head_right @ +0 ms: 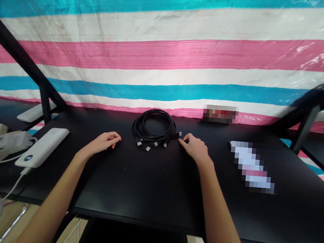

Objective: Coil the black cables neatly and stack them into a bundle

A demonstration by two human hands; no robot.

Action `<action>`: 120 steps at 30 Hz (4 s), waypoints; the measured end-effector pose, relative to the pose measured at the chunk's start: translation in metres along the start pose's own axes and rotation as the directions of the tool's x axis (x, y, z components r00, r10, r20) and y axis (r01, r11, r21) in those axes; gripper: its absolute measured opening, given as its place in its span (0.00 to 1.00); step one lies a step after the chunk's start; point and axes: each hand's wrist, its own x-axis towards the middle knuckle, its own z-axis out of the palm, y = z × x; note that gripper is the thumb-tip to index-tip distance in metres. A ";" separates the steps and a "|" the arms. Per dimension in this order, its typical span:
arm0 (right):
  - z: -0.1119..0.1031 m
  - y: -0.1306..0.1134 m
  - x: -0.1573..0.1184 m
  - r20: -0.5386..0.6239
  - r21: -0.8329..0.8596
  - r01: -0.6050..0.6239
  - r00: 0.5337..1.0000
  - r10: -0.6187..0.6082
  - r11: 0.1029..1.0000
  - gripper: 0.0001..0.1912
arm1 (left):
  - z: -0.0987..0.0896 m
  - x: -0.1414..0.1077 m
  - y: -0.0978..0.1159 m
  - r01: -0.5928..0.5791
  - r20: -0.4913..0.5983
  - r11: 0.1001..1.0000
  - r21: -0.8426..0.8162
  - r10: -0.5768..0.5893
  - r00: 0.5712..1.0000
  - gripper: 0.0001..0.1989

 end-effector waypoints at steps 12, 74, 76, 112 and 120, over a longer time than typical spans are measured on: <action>0.003 0.002 0.001 -0.016 -0.022 0.004 1.000 -0.005 1.000 0.16 | 0.000 0.002 -0.001 0.002 0.000 0.999 0.044 -0.002 1.000 0.18; 0.001 -0.002 -0.003 -0.023 -0.029 0.006 1.000 -0.007 1.000 0.15 | 0.001 0.001 0.002 0.010 -0.057 0.998 0.067 -0.006 0.998 0.15; 0.001 -0.002 -0.003 -0.023 -0.029 0.008 1.000 -0.009 1.000 0.15 | 0.002 0.001 0.002 0.010 -0.058 0.998 0.066 -0.006 0.998 0.15; 0.002 -0.002 -0.002 -0.019 -0.028 0.000 1.000 -0.001 1.000 0.16 | 0.002 0.003 -0.004 -0.014 -0.059 0.995 0.097 0.019 0.998 0.15; 0.002 -0.002 -0.002 -0.011 -0.034 0.003 1.000 -0.003 0.999 0.16 | 0.002 0.003 -0.004 -0.027 -0.070 0.992 0.120 0.036 0.997 0.15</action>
